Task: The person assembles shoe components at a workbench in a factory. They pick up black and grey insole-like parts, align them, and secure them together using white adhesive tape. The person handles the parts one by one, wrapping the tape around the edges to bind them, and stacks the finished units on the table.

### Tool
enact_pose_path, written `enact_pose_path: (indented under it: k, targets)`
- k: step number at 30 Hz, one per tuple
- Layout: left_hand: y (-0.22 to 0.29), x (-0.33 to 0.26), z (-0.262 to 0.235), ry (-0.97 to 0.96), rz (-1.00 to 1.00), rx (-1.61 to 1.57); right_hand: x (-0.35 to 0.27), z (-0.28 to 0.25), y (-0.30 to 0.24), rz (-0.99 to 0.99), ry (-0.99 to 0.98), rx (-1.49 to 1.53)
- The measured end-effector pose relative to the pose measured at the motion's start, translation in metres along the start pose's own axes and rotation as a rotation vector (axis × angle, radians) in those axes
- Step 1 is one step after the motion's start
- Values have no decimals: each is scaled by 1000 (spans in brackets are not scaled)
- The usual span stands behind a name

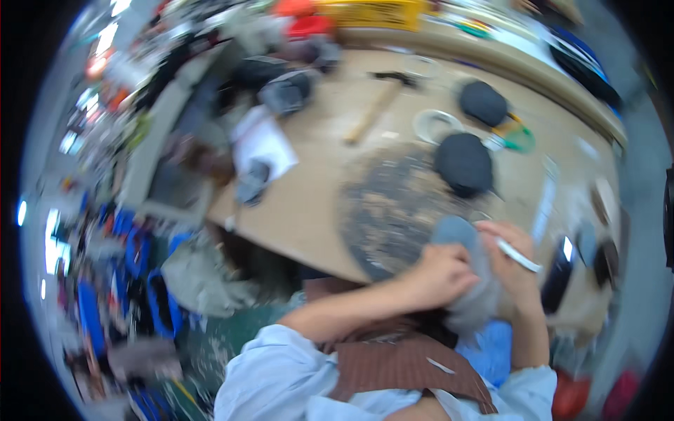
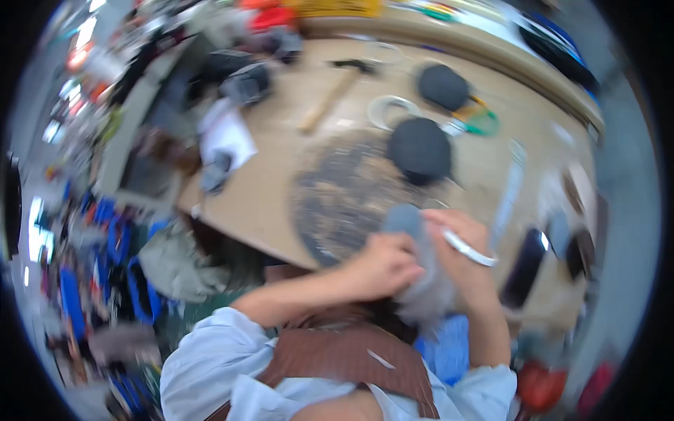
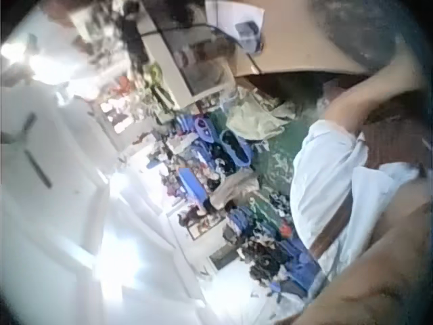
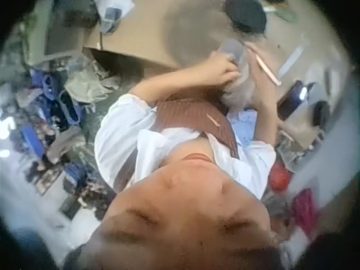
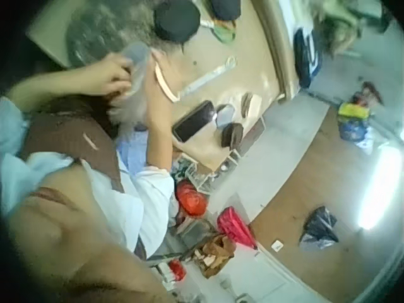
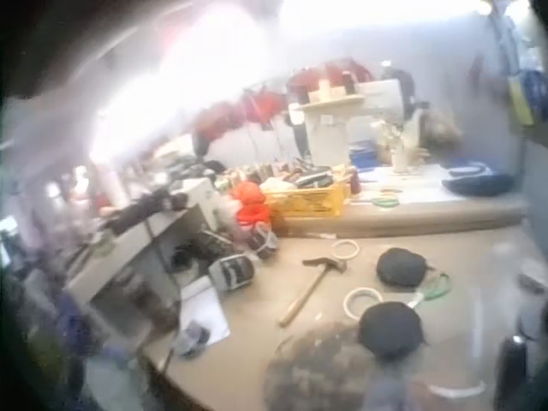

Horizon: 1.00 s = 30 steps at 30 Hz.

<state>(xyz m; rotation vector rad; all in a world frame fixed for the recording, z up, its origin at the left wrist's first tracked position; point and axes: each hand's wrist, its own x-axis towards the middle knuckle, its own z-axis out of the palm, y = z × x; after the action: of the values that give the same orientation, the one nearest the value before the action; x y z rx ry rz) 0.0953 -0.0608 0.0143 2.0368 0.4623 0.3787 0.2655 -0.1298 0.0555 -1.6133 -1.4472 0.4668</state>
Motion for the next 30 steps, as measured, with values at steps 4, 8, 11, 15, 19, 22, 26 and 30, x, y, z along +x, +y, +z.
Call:
enact_pose_path:
  k: [4,8,11,15,19,22,26,30]
  targets:
    - [7,-10,42,325,84,110,24,18,28,-4,54,-198]
    - [17,0,13,733,66,78,13,26,27,55,-52,191]
    - [2,-4,14,533,-63,55,13,17,23,49,-131,143]
    - [7,-2,31,404,-177,54,21,29,55,92,-178,-63]
    - [-9,7,59,648,-129,469,24,45,57,-28,-150,-512]
    - [-45,14,90,777,-27,802,14,51,135,-65,-257,-674]
    - [-63,11,98,368,-64,500,-2,51,64,-193,-258,-423]
    - [-14,-6,55,649,-132,-223,-12,56,43,-270,-212,-317]
